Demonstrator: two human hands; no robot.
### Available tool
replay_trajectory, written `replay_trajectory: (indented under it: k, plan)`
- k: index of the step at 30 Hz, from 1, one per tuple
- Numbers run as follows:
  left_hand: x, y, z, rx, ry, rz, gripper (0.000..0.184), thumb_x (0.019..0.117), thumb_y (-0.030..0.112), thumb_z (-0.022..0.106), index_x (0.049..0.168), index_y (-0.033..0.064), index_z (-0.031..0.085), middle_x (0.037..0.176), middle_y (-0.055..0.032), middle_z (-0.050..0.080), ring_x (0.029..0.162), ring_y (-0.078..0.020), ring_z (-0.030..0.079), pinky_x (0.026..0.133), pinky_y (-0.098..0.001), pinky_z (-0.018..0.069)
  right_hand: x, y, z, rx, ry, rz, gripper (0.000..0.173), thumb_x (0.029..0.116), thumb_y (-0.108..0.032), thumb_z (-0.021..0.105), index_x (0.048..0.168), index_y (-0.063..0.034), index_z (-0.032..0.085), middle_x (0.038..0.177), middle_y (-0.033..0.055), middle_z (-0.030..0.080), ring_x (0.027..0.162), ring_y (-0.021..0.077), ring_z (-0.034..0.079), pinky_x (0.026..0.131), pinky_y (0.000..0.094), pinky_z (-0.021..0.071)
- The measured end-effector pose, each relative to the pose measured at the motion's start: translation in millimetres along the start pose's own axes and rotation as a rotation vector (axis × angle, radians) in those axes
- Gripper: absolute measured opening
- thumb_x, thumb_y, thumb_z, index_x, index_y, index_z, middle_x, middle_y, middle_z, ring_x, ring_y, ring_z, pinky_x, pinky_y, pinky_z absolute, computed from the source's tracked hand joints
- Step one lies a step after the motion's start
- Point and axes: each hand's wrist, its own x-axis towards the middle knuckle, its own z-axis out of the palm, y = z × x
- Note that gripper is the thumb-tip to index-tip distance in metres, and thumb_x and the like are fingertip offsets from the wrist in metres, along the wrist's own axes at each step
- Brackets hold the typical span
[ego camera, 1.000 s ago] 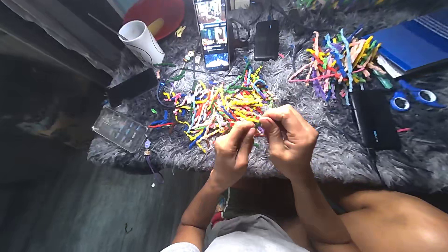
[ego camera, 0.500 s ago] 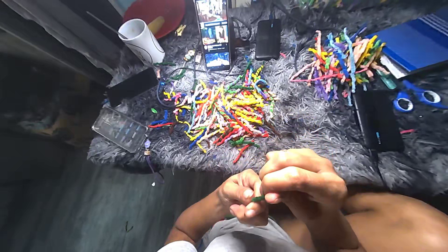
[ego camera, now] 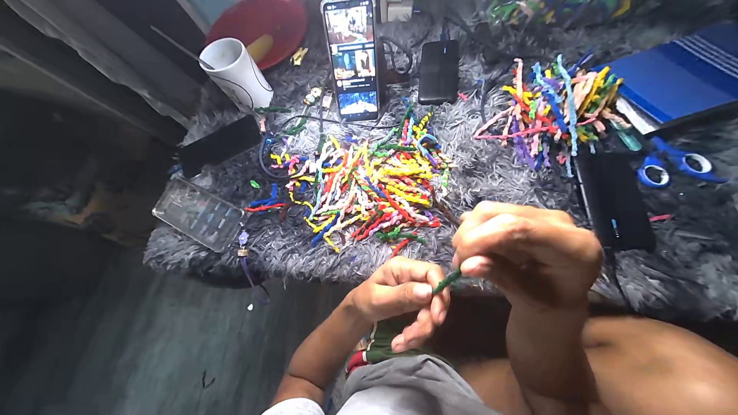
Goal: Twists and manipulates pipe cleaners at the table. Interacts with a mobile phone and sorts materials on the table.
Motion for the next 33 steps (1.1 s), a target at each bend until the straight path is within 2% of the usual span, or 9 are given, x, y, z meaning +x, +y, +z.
replay_trajectory:
  k: [5, 10, 12, 14, 16, 21, 24, 28, 33]
  plan:
    - [-3.9, 13.2, -23.3, 0.756, 0.348, 0.155, 0.032, 0.1038, 0.042, 0.056, 0.127, 0.0229, 0.067, 0.11, 0.012, 0.073, 0.092, 0.0034, 0.067, 0.079, -0.0158, 0.055, 5.9, 6.1, -34.8, -0.264, 0.306, 0.143, 0.008, 0.1041, -0.019, 0.061, 0.107, -0.0173, 0.068, 0.095, -0.0158, 0.07, 0.074, -0.0073, 0.064, 0.063, 0.0108, 0.0555]
    - [-16.6, 26.4, -36.9, 0.96, 0.677, 0.261, 0.023, 0.1046, 0.028, 0.057, 0.124, 0.0192, 0.065, 0.108, 0.011, 0.071, 0.088, 0.0003, 0.067, 0.076, -0.0187, 0.0566, 5.5, 42.4, -85.5, -0.611, 0.695, 0.147, 0.006, 0.1022, -0.008, 0.06, 0.106, -0.0053, 0.065, 0.091, -0.0097, 0.072, 0.073, 0.0014, 0.071, 0.065, 0.0209, 0.0622]
    - [-20.0, 27.0, -39.5, 1.026, 0.757, 0.29, 0.02, 0.1054, 0.018, 0.054, 0.122, 0.0161, 0.065, 0.104, 0.0103, 0.072, 0.086, 0.0, 0.067, 0.075, -0.0191, 0.057, -2.7, 51.2, -101.2, -0.787, 0.725, 0.297, 0.013, 0.1018, -0.009, 0.061, 0.109, 0.0001, 0.066, 0.096, -0.0024, 0.071, 0.082, 0.0023, 0.072, 0.073, 0.0205, 0.0619]
    - [-20.9, 26.7, -40.4, 1.085, 0.822, 0.302, 0.021, 0.1037, 0.008, 0.051, 0.119, 0.0113, 0.064, 0.104, 0.0088, 0.07, 0.087, -0.0008, 0.067, 0.077, -0.0202, 0.0573, -13.5, 51.7, -110.1, -0.929, 0.662, 0.561, 0.026, 0.1007, -0.013, 0.061, 0.119, 0.005, 0.067, 0.11, 0.0139, 0.071, 0.094, 0.0114, 0.07, 0.086, 0.0263, 0.0572]
    - [-21.2, 26.1, -41.1, 1.122, 0.87, 0.304, 0.021, 0.1027, 0.004, 0.05, 0.118, 0.0086, 0.063, 0.103, 0.0083, 0.07, 0.086, -0.0002, 0.066, 0.077, -0.0194, 0.057, -24.0, 52.1, -110.6, -0.999, 0.622, 0.722, 0.031, 0.1007, -0.017, 0.062, 0.122, 0.0039, 0.069, 0.115, 0.0213, 0.071, 0.099, 0.0215, 0.071, 0.092, 0.036, 0.0551]
    - [-18.4, 23.6, -43.1, 1.23, 0.952, 0.35, 0.018, 0.1018, 0.002, 0.051, 0.114, 0.0061, 0.065, 0.098, 0.0085, 0.069, 0.083, 0.0009, 0.066, 0.076, -0.0181, 0.0571, -28.3, 40.4, -82.1, -0.953, 0.525, 0.746, 0.031, 0.1053, -0.024, 0.058, 0.117, 0.002, 0.069, 0.108, 0.0208, 0.071, 0.091, 0.0248, 0.072, 0.085, 0.0406, 0.058]
    - [-16.6, 21.0, -44.3, 1.315, 0.967, 0.409, 0.017, 0.1019, 0.001, 0.052, 0.112, 0.0045, 0.065, 0.099, 0.0082, 0.069, 0.085, 0.0012, 0.066, 0.079, -0.0193, 0.0578, -24.3, 34.7, -57.6, -0.918, 0.301, 0.669, 0.026, 0.1056, -0.023, 0.058, 0.116, -0.0019, 0.07, 0.101, 0.0178, 0.073, 0.083, 0.0258, 0.072, 0.076, 0.0433, 0.0595]
    - [-18.3, 18.2, -46.5, 1.478, 0.925, 0.447, 0.014, 0.1015, 0.003, 0.055, 0.109, -0.0002, 0.066, 0.103, 0.002, 0.068, 0.088, 0.0, 0.065, 0.081, -0.0194, 0.0565, -16.3, 37.1, -27.6, -0.831, -0.062, 0.67, 0.021, 0.1001, -0.017, 0.066, 0.113, -0.0029, 0.075, 0.098, 0.0169, 0.075, 0.083, 0.0327, 0.073, 0.074, 0.0542, 0.0583]
    - [-20.1, 16.2, -46.9, 1.52, 0.871, 0.479, 0.014, 0.1021, 0.006, 0.056, 0.108, -0.0014, 0.066, 0.105, -0.001, 0.068, 0.091, -0.0014, 0.065, 0.083, -0.02, 0.0564, -21.7, 55.2, 8.9, -0.805, -0.22, 0.727, 0.031, 0.0943, -0.015, 0.074, 0.123, -0.0034, 0.071, 0.108, 0.0195, 0.069, 0.089, 0.0373, 0.07, 0.074, 0.0563, 0.0563]
